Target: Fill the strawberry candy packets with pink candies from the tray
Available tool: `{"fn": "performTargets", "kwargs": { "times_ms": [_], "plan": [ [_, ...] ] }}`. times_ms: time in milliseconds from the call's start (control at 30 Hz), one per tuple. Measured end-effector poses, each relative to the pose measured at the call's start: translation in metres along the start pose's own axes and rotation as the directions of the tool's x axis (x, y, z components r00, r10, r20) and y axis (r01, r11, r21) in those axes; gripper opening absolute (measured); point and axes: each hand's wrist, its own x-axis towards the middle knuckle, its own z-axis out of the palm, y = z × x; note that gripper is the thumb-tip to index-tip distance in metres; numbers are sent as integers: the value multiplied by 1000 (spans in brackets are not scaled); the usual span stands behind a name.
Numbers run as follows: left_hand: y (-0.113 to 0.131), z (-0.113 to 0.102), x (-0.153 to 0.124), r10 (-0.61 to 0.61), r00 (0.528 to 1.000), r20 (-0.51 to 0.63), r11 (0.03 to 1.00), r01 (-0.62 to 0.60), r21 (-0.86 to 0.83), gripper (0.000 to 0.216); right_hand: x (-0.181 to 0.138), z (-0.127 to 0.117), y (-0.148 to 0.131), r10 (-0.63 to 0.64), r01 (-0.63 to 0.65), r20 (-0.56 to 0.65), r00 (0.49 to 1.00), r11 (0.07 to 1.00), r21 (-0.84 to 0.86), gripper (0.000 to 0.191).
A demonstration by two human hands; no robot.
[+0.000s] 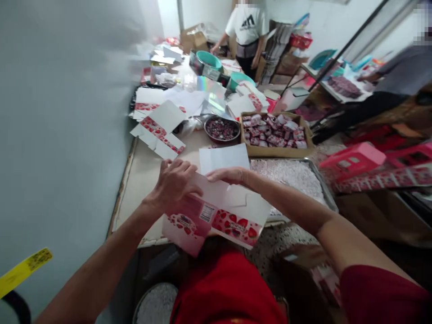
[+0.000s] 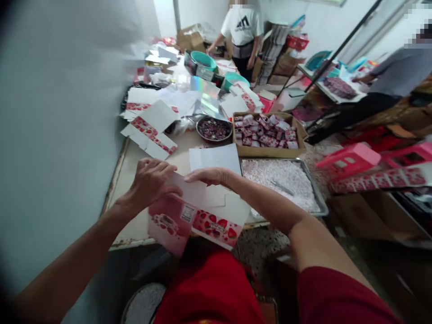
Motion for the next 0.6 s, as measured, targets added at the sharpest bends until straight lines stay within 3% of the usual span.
{"fn": "performTargets", "kwargs": {
  "times_ms": [100,200,300,400,467,600],
  "plan": [
    [22,41,-26,-92,996,-5,996,92,-1,38,-38,-9,51,58,-58,9,998,998,34,50],
    [47,72,-36,-109,994,5,992,110,-58,38,-76,-27,93,149,-151,-143,979,988,-6,46],
    [84,84,-29,-29,999,40,995,33,-97,30,-103,-46,122,222,-290,-400,889,950,-116,30],
    [131,89,-22,117,986,119,989,-105,-104,16,-117,-58,140,167,-404,-599,783,869,-285,14],
    [167,95,-21,162,972,171,982,-142,-127,20,-119,-57,149,41,-454,-648,760,747,-485,11],
    [235,109,-29,72,967,244,992,-44,-118,22,-114,-41,161,-239,-534,-623,745,345,-772,19]
  ]
}}
